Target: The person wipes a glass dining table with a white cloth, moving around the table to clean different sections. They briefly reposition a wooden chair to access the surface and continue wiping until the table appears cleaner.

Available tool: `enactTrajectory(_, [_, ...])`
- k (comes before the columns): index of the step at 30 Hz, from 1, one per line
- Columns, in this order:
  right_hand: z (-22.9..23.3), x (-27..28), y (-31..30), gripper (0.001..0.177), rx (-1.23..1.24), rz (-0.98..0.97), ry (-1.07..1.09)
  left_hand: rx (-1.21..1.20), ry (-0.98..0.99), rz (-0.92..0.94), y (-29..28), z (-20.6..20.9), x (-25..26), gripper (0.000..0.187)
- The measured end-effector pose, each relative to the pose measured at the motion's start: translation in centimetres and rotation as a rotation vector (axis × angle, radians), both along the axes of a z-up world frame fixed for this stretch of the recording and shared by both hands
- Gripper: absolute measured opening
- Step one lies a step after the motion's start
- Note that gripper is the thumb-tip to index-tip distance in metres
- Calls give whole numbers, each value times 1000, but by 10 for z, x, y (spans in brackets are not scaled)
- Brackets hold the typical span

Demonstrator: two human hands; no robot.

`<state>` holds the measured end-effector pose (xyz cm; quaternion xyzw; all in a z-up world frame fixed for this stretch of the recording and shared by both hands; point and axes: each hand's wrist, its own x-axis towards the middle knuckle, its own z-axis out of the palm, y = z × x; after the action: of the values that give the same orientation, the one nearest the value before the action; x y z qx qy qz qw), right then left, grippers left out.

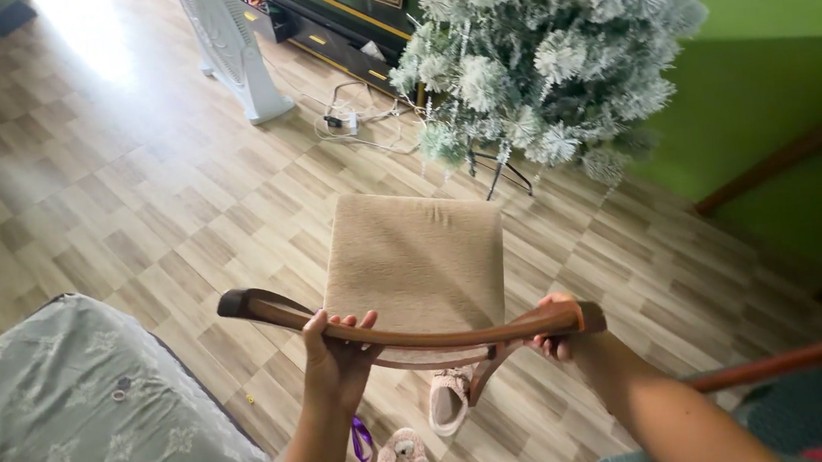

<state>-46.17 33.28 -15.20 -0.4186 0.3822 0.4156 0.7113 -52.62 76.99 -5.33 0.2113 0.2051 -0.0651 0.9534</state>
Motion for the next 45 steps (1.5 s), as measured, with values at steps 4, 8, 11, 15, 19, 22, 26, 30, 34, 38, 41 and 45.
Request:
enactTrajectory(4, [0, 48, -8, 63, -10, -58, -19, 24, -21, -73, -11, -16, 45, 32])
enactTrajectory(8, [12, 83, -1, 46, -201, -408, -198, -6, -30, -125, -22, -28, 95, 39])
enactTrajectory(11, [35, 105, 13, 37, -255, -637, -259, -1, -60, -120, -27, -31, 127, 29])
enactTrajectory(15, [66, 116, 32, 43, -91, -952, -246, 9, -72, -114, -29, -37, 159, 29])
enactTrajectory(19, [84, 120, 45, 45, -36, -957, -315, 149, -125, -147, -28, -53, 162, 43])
enactTrajectory(22, [89, 116, 51, 46, -42, -956, -358, 165, -190, -185, -31, -76, 158, 53])
enactTrajectory(26, [92, 114, 58, 54, -35, -1013, -302, 29, -209, -292, -37, -103, 156, 64])
enactTrajectory(30, [83, 119, 52, 60, -27, -1061, -286, 82, -175, -407, -34, -109, 158, 73])
enactTrajectory(34, [46, 118, 44, 55, -37, -997, -355, 745, -429, -885, -39, -98, 161, 75])
enactTrajectory(38, [21, 110, 40, 46, -183, -866, -393, 1238, -770, -1224, -76, -72, 162, 72])
enactTrajectory(41, [24, 84, 35, 40, -205, -792, -416, 1220, -896, -1283, -123, -53, 165, 61])
enactTrajectory(45, [44, 39, 12, 33, -538, -599, -475, 1074, -1054, -1293, -203, -37, 153, 54])
